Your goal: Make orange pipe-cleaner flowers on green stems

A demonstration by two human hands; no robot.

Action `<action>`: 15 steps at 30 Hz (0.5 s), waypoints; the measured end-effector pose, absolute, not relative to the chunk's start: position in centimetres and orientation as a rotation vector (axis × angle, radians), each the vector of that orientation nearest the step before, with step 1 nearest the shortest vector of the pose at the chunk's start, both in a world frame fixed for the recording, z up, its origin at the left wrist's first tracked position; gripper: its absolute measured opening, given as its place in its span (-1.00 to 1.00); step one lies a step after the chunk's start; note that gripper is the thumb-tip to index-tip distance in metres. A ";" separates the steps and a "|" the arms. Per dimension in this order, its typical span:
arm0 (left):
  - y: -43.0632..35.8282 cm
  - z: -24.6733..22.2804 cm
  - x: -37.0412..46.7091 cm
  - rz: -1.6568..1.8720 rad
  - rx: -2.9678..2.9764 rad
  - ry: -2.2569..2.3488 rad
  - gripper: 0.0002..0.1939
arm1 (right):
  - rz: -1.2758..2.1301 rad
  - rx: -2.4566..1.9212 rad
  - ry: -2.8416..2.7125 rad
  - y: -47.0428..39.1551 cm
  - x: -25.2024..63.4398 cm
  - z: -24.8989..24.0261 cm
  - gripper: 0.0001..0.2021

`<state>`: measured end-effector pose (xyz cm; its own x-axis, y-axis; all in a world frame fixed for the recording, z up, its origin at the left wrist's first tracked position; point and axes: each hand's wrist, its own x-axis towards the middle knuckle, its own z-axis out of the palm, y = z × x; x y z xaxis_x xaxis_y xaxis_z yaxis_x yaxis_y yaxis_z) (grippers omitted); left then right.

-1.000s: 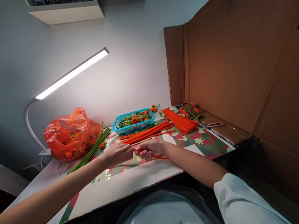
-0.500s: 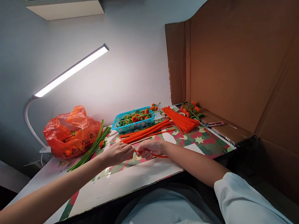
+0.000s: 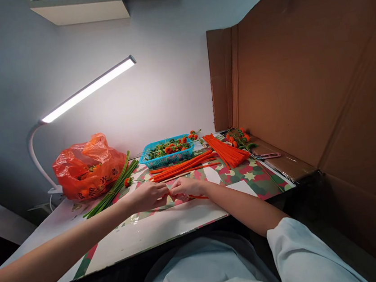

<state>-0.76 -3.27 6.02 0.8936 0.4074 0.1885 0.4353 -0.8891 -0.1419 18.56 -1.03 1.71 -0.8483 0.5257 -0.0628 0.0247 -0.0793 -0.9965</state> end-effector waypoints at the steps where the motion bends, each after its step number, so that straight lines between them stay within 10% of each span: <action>1: -3.4 6.2 -0.7 -0.240 -2.930 -0.675 -0.85 | 1.978 -0.599 -1.875 -1.1 18.6 1.8 -0.88; 15: -3.9 6.1 -0.2 -1.045 -2.731 -1.295 -0.71 | 1.117 -0.829 -1.559 -1.2 20.2 4.5 -0.85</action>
<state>-0.20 -3.87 6.15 0.4589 0.7095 0.5348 0.6729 -0.6706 0.3122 20.18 -1.16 4.49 -0.2597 0.9073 0.3306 -0.0214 0.3369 -0.9413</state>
